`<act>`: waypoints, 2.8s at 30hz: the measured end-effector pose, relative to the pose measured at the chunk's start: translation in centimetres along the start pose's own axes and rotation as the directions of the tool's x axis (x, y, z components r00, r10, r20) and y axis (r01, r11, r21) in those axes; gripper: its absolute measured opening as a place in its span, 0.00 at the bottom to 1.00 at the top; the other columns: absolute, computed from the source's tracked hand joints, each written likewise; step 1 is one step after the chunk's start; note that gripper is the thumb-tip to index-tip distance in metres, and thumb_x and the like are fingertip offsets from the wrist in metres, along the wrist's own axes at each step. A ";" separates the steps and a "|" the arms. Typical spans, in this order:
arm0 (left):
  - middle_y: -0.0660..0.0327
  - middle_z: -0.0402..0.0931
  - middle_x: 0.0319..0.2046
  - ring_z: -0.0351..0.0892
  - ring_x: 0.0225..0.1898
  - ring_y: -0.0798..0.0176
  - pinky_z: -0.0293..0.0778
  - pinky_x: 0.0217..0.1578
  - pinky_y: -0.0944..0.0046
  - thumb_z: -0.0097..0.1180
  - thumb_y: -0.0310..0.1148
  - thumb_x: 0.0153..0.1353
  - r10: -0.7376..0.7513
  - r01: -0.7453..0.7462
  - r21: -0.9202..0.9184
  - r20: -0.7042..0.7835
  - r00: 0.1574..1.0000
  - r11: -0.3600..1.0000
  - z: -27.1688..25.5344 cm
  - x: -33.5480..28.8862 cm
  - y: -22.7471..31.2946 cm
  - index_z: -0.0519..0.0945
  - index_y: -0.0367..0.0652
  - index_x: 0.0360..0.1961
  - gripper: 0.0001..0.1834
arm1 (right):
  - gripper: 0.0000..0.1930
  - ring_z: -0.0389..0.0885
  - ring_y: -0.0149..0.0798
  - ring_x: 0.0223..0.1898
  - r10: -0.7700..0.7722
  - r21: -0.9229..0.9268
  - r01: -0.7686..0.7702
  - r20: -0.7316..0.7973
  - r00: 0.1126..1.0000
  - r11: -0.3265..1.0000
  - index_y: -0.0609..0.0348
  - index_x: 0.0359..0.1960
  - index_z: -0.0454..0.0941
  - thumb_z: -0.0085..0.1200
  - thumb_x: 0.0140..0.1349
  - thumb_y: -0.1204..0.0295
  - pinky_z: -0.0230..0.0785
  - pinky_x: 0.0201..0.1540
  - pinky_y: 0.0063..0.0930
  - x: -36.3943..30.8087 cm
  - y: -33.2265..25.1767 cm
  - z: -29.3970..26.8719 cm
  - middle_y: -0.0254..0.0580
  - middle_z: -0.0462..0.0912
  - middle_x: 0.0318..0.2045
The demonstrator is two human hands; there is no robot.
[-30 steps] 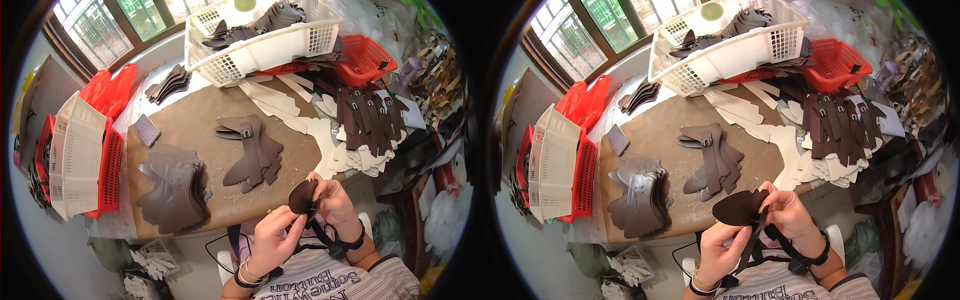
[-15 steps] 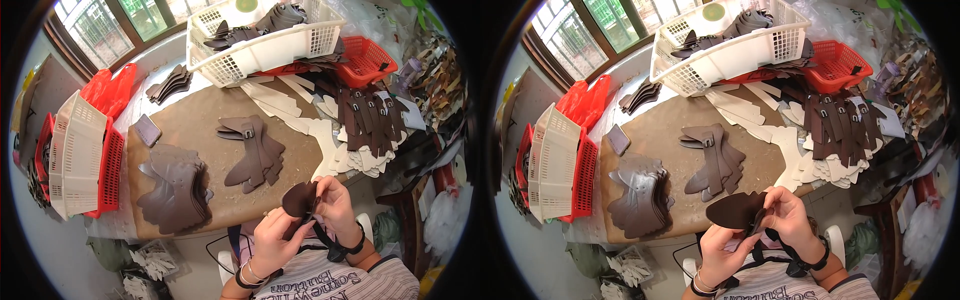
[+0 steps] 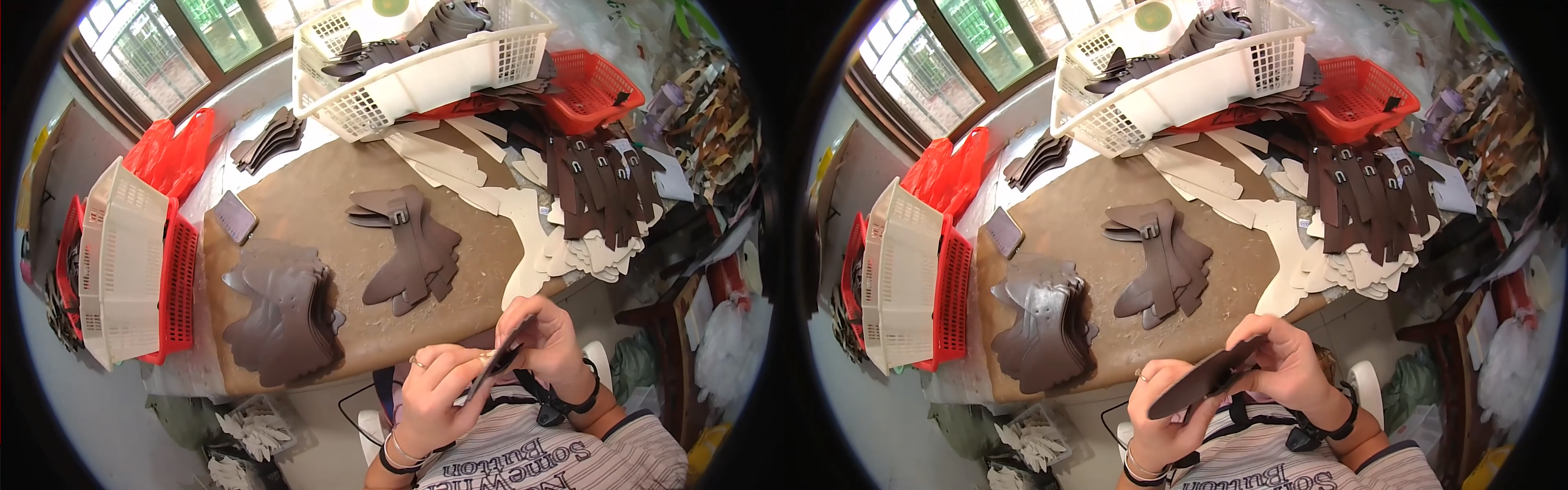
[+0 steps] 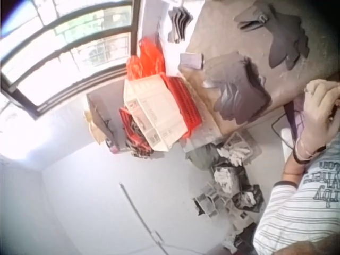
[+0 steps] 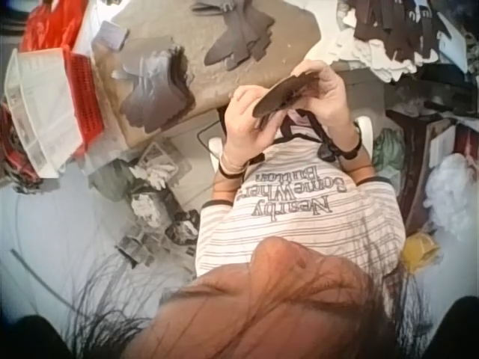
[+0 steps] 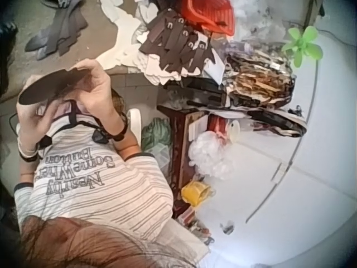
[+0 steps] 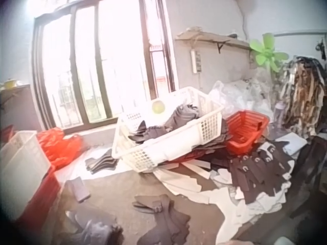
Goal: The recorder is sorting and inspecting various pre-cut shoe components in a manufacturing setting.
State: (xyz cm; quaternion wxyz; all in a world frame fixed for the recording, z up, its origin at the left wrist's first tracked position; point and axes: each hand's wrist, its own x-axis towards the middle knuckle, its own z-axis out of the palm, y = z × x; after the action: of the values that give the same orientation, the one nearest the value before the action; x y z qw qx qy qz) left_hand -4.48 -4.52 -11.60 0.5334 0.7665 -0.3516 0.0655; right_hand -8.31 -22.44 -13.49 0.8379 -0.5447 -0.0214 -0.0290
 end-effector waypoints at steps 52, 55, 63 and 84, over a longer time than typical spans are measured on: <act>0.61 0.77 0.36 0.75 0.36 0.60 0.67 0.40 0.62 0.59 0.21 0.41 0.077 -0.061 -0.195 0.072 0.994 0.979 0.1 -1.8 -0.1 0.80 0.40 0.38 0.17 | 0.15 0.76 0.37 0.30 -0.561 -0.258 0.648 0.340 0.755 0.716 0.61 0.32 0.85 0.63 0.37 0.84 0.69 0.31 0.30 -1.2 -1.5 0.5 0.37 0.75 0.29; 0.62 0.77 0.36 0.74 0.36 0.62 0.66 0.37 0.63 0.60 0.23 0.42 0.201 -0.195 -0.210 0.004 0.980 0.958 0.8 -2.4 -0.8 0.81 0.41 0.37 0.17 | 0.13 0.76 0.36 0.29 -0.525 -0.243 0.610 0.334 0.782 0.754 0.61 0.31 0.84 0.64 0.40 0.84 0.69 0.30 0.29 -1.3 -1.6 0.6 0.36 0.75 0.29; 0.63 0.77 0.34 0.78 0.35 0.62 0.70 0.32 0.66 0.65 0.24 0.41 0.194 -0.203 -0.064 -0.134 0.972 0.977 1.0 -3.8 -0.1 0.81 0.40 0.37 0.17 | 0.14 0.78 0.37 0.31 -0.470 -0.302 0.524 0.235 0.851 0.797 0.62 0.32 0.84 0.63 0.41 0.86 0.73 0.32 0.26 -1.3 -1.1 0.9 0.37 0.76 0.30; 0.59 0.82 0.34 0.81 0.36 0.59 0.74 0.34 0.66 0.67 0.22 0.45 0.276 -0.280 -0.036 -0.078 0.958 0.959 -1.1 -1.9 0.3 0.78 0.40 0.36 0.15 | 0.11 0.77 0.41 0.31 -0.453 -0.567 0.544 0.308 0.837 0.619 0.62 0.30 0.80 0.64 0.42 0.83 0.71 0.32 0.30 -0.9 -1.1 1.4 0.40 0.76 0.30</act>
State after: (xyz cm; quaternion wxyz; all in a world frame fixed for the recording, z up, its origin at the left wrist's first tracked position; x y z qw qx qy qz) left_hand -5.80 -2.73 -11.81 0.5489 0.6940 -0.4378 0.1594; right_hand -9.31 -21.59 -11.94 0.5588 -0.7669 -0.2172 -0.2291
